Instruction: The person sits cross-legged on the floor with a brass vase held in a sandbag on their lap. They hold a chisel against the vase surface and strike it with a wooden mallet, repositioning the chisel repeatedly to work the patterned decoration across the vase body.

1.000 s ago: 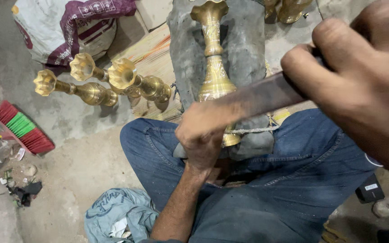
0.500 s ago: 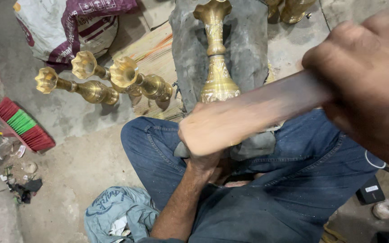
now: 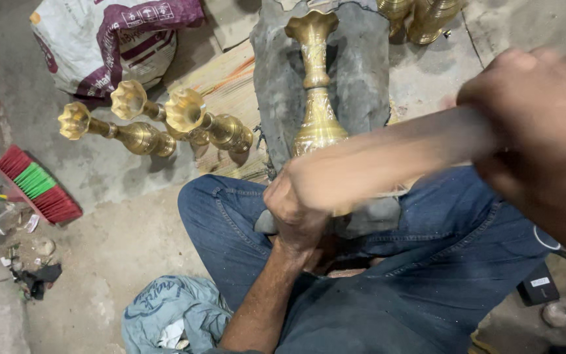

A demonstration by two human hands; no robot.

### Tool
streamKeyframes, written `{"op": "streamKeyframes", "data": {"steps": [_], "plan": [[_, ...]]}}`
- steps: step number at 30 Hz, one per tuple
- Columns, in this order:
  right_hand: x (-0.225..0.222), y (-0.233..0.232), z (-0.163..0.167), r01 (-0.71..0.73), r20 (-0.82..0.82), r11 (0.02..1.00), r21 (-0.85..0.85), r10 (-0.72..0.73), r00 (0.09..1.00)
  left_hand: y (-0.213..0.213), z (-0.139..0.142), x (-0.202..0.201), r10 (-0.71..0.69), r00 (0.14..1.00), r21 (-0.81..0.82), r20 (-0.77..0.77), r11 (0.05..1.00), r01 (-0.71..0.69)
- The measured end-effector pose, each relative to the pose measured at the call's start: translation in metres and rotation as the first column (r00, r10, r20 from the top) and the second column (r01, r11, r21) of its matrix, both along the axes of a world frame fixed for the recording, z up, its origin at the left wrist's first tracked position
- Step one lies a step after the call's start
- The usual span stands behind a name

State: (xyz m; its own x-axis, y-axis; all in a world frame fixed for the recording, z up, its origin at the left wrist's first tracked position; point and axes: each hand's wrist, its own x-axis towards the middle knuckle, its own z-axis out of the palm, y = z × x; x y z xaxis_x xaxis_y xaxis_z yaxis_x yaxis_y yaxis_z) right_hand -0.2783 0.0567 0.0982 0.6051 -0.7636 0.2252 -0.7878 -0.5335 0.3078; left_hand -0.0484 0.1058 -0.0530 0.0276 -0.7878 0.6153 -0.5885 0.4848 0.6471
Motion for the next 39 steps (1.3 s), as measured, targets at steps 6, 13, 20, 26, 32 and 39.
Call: {"op": "streamKeyframes", "data": {"steps": [6,13,20,26,32,39], "plan": [[-0.013,-0.002,-0.027,0.09,0.319,0.996,0.022,-0.092,0.943,-0.001,-0.001,0.007,0.084,0.799,0.048,-0.596,0.996,-0.069],[0.002,-0.042,-0.093,-0.114,0.83,0.923,0.367,-0.27,0.488,0.0,-0.002,0.045,0.285,0.68,0.161,-0.676,0.957,-0.241],[0.039,-0.062,-0.11,-0.223,0.558,0.516,0.827,-0.712,0.426,0.005,-0.012,0.045,0.3,0.645,0.31,-0.703,0.945,-0.103],[0.052,-0.04,-0.12,-0.115,0.424,0.478,0.871,-0.612,0.668,0.01,-0.013,0.043,0.301,0.682,0.381,-0.667,0.924,-0.035],[0.046,-0.049,-0.13,-0.258,0.487,0.436,0.862,-0.575,0.657,0.008,-0.01,0.036,0.248,0.673,0.369,-0.697,0.929,0.04],[0.047,-0.042,-0.113,-0.276,0.574,0.549,0.789,-0.497,0.651,0.011,-0.007,0.034,0.219,0.704,0.365,-0.676,0.929,0.061]]}}
